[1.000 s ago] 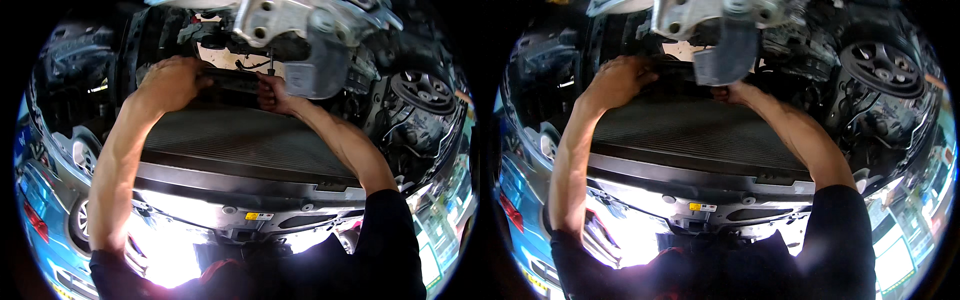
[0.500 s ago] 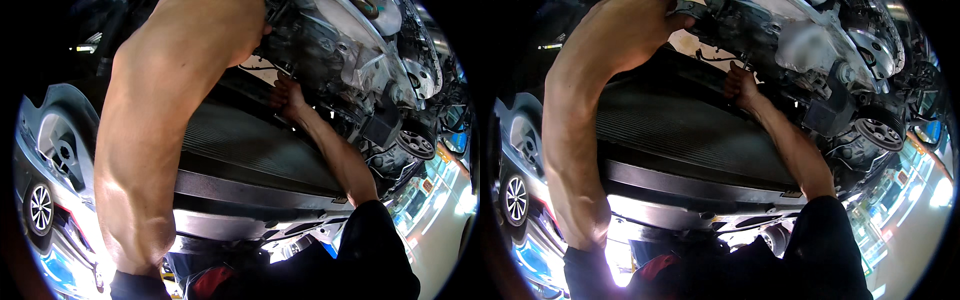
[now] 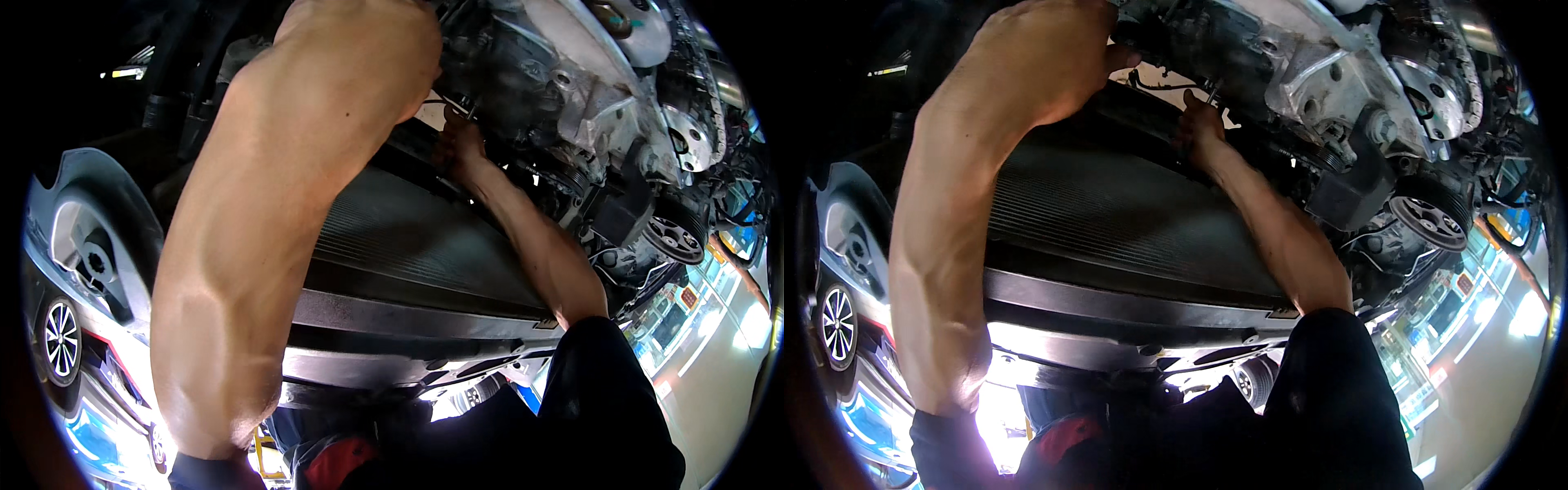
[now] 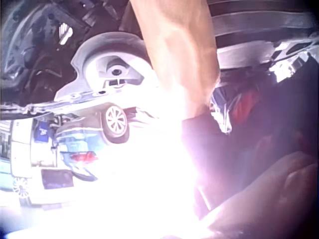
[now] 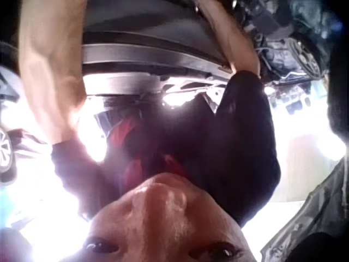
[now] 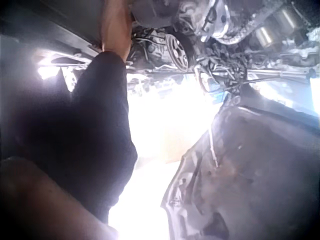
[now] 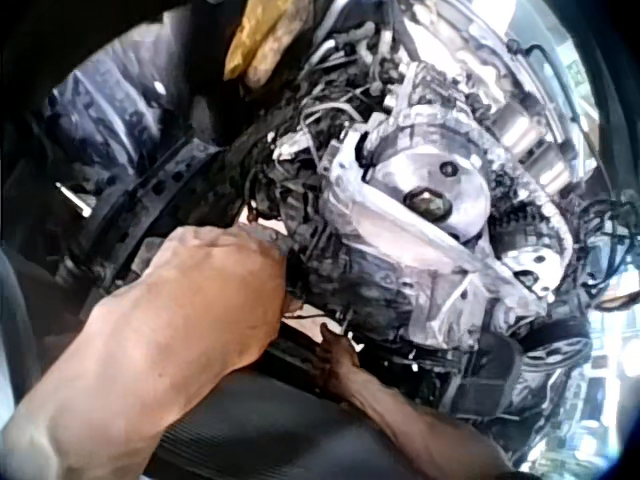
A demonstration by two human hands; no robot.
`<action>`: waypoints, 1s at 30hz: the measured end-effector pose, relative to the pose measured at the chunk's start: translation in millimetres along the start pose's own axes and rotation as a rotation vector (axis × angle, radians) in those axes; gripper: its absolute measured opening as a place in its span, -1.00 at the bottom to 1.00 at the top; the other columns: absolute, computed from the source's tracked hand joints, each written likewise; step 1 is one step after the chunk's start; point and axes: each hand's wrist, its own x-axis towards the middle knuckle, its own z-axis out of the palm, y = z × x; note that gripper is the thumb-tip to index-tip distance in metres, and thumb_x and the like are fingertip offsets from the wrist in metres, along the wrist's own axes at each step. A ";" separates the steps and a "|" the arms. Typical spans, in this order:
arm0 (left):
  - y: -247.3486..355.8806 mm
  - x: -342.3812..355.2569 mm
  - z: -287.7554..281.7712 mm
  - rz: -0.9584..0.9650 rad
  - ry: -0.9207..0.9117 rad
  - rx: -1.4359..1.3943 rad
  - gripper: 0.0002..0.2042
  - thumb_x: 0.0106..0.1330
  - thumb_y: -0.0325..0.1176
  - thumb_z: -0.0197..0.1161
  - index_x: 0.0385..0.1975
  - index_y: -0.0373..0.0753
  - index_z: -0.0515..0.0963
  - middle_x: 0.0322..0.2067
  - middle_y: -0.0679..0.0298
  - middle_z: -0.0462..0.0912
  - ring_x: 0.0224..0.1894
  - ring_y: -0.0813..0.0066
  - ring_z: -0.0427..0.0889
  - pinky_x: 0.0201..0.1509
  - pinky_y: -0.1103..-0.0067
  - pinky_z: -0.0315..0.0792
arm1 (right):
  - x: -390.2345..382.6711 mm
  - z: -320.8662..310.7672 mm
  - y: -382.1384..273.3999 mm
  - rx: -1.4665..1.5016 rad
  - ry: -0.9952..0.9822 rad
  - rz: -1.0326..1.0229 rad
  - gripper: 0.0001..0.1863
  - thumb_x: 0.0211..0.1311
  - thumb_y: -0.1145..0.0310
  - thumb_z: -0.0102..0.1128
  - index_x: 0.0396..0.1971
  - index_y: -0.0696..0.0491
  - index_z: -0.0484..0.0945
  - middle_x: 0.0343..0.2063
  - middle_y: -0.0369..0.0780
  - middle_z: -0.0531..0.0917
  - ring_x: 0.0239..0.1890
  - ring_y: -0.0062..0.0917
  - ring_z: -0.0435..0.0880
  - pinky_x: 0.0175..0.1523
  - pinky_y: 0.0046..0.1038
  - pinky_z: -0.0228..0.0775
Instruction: The person works under the hood of a car, using a wrench to tighten bolts on the engine. He repeatedly reaches into the engine bay, adjusts components, and places tools on the hood. The task involves mechanical repair actions focused on securing engine parts.
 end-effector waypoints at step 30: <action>0.8 11.0 -24.2 0.181 0.143 0.165 -0.53 0.27 0.10 0.06 -0.16 -0.23 0.58 -0.14 -0.01 0.61 0.00 0.02 0.55 0.03 0.25 0.43 | -459.9 -126.6 53.4 -1.120 0.554 -0.856 -0.64 0.21 0.10 0.21 -0.33 0.15 0.54 -0.74 -0.12 0.52 -0.66 -0.24 0.54 -0.47 -0.35 0.33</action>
